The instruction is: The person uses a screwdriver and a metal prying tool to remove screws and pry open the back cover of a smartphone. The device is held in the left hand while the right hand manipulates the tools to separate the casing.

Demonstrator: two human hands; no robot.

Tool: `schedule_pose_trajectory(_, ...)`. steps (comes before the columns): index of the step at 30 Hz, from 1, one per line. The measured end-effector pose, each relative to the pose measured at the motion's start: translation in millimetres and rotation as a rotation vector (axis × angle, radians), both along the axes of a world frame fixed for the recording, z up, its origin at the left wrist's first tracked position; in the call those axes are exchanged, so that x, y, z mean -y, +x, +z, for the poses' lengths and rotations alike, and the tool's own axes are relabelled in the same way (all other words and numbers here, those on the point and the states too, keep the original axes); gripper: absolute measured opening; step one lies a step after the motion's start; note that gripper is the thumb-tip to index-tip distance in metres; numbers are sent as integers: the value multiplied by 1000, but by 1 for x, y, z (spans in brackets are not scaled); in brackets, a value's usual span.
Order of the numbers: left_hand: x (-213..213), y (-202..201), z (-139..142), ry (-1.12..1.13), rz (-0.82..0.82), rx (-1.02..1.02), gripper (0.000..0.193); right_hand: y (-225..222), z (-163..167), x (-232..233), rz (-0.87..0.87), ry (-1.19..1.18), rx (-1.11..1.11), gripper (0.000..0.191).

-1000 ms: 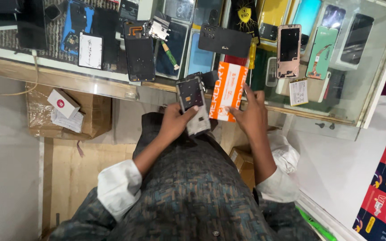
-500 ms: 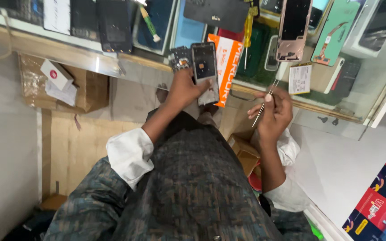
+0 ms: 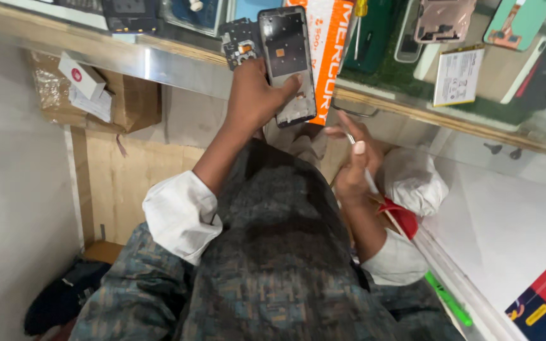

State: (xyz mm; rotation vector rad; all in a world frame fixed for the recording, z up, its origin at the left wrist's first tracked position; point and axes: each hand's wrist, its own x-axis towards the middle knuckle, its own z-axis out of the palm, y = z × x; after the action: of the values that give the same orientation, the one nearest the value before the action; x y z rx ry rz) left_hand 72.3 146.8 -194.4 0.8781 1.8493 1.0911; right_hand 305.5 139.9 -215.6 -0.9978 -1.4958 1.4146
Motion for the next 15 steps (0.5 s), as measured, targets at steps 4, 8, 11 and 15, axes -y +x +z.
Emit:
schedule_pose_trajectory(4, -2, -8, 0, -25, -38, -64, 23, -31, -9, 18, -149, -29, -164, 32)
schedule_pose_trajectory(8, 4, -15, -10, 34, -59, -93, 24, -36, -23, 29, -164, 161, 137, 20)
schedule_pose_trajectory(11, 11, -16, -17, 50, -49, -107, 23, -34, -27, 38, -175, 357, 359, 17)
schedule_pose_trajectory(15, 10, -15, -18, 53, -42, -55, 21, -41, -30, 39, -198, 352, 299, 15)
